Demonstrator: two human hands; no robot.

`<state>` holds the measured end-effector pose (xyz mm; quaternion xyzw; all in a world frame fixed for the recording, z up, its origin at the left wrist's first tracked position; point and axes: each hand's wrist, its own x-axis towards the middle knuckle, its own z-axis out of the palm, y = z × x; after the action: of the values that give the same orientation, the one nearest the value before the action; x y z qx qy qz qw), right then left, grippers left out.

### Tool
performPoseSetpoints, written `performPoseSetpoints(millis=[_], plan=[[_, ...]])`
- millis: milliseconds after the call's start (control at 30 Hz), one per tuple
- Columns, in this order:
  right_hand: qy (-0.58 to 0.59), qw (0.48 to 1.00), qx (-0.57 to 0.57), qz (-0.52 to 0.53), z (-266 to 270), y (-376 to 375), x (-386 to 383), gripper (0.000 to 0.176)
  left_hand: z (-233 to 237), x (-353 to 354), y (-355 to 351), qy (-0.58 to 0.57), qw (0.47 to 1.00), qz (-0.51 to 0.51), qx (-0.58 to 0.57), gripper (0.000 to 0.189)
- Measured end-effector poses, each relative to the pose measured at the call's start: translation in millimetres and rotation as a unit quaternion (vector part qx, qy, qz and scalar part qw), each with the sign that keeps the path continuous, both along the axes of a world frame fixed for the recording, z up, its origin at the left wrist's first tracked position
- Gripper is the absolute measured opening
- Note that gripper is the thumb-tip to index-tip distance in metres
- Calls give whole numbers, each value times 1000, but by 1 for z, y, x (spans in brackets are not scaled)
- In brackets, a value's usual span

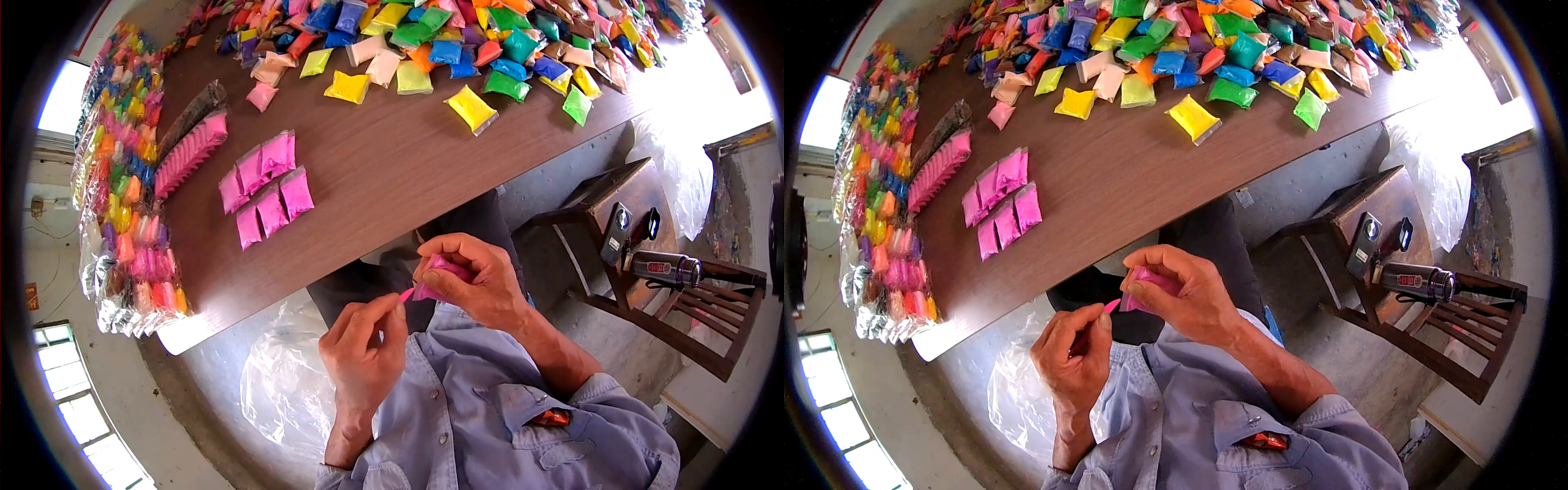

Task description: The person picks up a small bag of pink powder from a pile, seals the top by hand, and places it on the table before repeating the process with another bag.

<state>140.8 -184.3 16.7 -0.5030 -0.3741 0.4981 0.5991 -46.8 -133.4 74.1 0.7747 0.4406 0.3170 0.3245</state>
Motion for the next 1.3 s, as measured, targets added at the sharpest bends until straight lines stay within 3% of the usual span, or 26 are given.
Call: performPoseSetpoints(millis=[1300], plan=[[-44, 999, 6, -12, 1, 6, -2, 30, 0, -1, 4, 0, 1000, -2, 8, 15]])
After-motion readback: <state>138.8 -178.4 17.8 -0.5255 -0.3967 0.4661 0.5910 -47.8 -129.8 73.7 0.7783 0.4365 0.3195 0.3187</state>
